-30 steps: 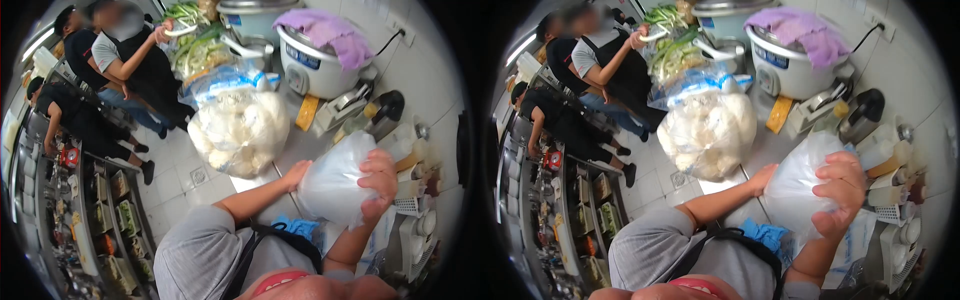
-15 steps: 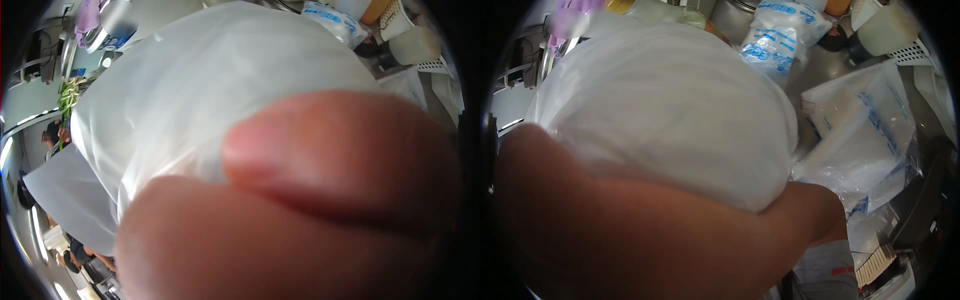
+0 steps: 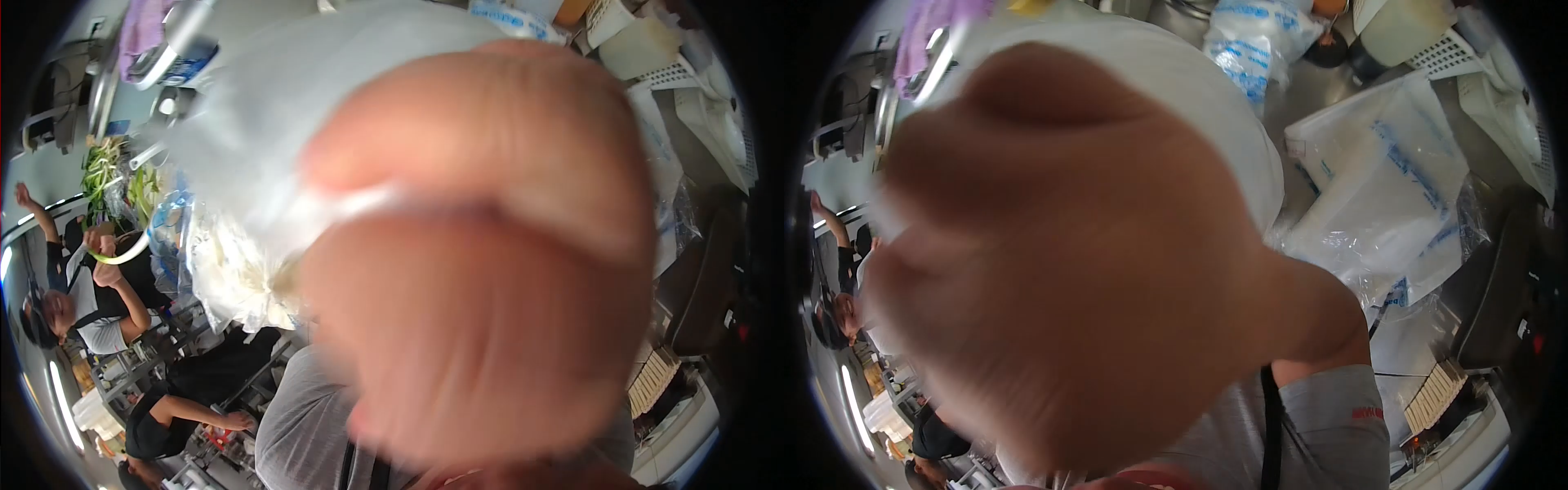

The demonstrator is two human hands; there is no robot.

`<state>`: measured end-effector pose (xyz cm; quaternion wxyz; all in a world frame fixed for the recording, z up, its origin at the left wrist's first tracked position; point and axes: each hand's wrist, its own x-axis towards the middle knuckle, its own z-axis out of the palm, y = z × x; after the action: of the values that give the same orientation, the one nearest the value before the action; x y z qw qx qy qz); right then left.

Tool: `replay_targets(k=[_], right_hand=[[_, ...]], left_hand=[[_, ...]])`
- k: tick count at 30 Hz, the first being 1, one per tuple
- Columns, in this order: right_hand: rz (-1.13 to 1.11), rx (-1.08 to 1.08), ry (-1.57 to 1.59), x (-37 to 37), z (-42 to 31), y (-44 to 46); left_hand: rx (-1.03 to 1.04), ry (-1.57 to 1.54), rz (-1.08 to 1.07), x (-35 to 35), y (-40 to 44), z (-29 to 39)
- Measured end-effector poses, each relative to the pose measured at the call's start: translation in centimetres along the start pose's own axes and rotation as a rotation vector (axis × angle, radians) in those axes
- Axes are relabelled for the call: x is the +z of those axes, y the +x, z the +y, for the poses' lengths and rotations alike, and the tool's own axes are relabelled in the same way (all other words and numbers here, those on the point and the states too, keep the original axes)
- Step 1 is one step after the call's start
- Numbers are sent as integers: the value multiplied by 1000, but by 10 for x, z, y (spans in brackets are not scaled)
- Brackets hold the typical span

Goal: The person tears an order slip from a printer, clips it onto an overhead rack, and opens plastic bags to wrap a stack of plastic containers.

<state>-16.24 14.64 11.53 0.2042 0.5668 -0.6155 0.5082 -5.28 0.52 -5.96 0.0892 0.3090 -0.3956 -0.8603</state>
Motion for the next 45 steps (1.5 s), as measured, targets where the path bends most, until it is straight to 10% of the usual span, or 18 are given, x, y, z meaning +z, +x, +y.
replay_targets(k=[5,8,16,21,33,39,45], right_hand=[[39,-57,-81,55,-8,-85],[-40,-3,-153,-34,-31,68],[-87,600,-561,-27,-93,85],[23,436,-925,13,-87,82],[88,245,-86,-21,-39,65],[89,458,-771,11,-69,93],[223,362,-747,23,-54,85]], left_hand=[[113,-51,-193,-2,40,-36],[254,55,-159,48,19,26],[345,294,8,38,-16,-27],[-73,-64,-223,36,-41,39],[180,395,-292,50,-9,61],[-98,449,-406,43,-15,87],[70,431,-347,37,-28,74]])
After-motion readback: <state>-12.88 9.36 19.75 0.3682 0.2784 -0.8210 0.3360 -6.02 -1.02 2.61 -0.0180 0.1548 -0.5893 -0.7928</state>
